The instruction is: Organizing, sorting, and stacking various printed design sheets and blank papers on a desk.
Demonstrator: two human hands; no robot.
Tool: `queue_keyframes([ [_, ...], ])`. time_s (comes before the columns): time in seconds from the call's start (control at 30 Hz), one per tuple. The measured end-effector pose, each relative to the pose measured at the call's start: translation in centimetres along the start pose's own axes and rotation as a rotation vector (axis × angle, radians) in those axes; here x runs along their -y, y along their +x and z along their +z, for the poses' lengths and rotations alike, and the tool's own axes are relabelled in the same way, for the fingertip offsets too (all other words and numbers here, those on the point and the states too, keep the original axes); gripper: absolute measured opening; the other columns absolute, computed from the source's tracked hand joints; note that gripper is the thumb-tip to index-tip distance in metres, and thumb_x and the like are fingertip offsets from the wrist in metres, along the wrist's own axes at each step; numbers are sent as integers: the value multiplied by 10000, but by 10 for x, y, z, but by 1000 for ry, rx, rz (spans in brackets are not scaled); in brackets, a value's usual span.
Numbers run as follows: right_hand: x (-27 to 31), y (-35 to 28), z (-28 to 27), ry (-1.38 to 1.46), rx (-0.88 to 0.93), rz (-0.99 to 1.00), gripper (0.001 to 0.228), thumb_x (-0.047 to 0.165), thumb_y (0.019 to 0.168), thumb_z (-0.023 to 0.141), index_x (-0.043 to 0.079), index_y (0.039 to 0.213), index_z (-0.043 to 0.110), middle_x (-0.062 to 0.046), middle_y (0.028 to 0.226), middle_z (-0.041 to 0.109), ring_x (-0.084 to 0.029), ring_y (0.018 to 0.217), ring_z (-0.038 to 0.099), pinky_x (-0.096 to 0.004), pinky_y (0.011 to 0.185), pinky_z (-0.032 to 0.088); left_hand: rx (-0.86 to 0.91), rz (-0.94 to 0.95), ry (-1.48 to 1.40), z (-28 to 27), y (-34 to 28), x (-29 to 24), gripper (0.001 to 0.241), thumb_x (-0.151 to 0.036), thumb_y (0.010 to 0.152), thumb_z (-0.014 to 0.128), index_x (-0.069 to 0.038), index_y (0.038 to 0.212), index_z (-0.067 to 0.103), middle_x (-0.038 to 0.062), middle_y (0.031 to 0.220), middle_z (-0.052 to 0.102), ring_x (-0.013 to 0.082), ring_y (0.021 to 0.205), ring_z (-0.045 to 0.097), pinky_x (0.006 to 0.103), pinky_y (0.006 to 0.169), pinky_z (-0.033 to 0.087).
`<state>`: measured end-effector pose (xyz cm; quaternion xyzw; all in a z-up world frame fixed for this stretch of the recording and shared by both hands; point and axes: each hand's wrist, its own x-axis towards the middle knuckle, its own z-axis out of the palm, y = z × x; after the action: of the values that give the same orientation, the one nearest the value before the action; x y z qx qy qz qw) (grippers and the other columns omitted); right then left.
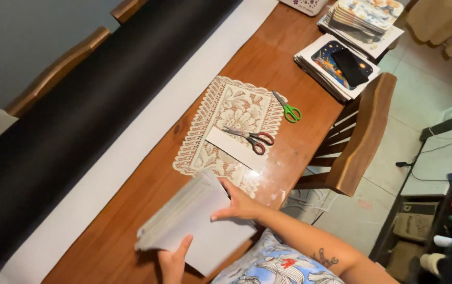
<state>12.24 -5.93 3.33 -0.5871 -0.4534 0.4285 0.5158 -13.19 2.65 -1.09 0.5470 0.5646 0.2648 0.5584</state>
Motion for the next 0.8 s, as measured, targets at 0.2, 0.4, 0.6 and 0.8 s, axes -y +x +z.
queue_keyframes([
  [0.2,-71,35,0,-497,-315,183,453,510,940,624,78,1061,689,-163,1030,703,-345,948,657,-461,833,492,49,-263,-330,30,11,-2,600,-44,804,753,82,1368,592,226,1326,679,307,1160,660,378,1015,518],
  [0.4,-162,67,-60,-1146,-837,347,200,242,765,699,84,864,628,-179,956,635,-409,938,607,-562,654,500,33,-441,-60,37,-1,-40,636,-131,874,720,-10,1468,528,134,1439,609,285,1275,594,382,1095,468],
  [0.6,-177,56,-40,-1336,-747,1,53,96,741,621,118,719,664,-104,689,618,-337,635,592,-506,596,429,-40,-363,-23,55,-8,-46,533,-143,883,739,-6,1377,590,173,1356,638,326,1171,647,453,983,553],
  [0.8,-113,-107,-39,-800,-368,-125,150,169,883,582,54,968,534,-192,915,576,-410,830,565,-539,651,419,-93,-419,4,107,-14,-104,584,-200,926,722,-109,1471,531,93,1424,596,306,1242,601,456,1062,512],
])
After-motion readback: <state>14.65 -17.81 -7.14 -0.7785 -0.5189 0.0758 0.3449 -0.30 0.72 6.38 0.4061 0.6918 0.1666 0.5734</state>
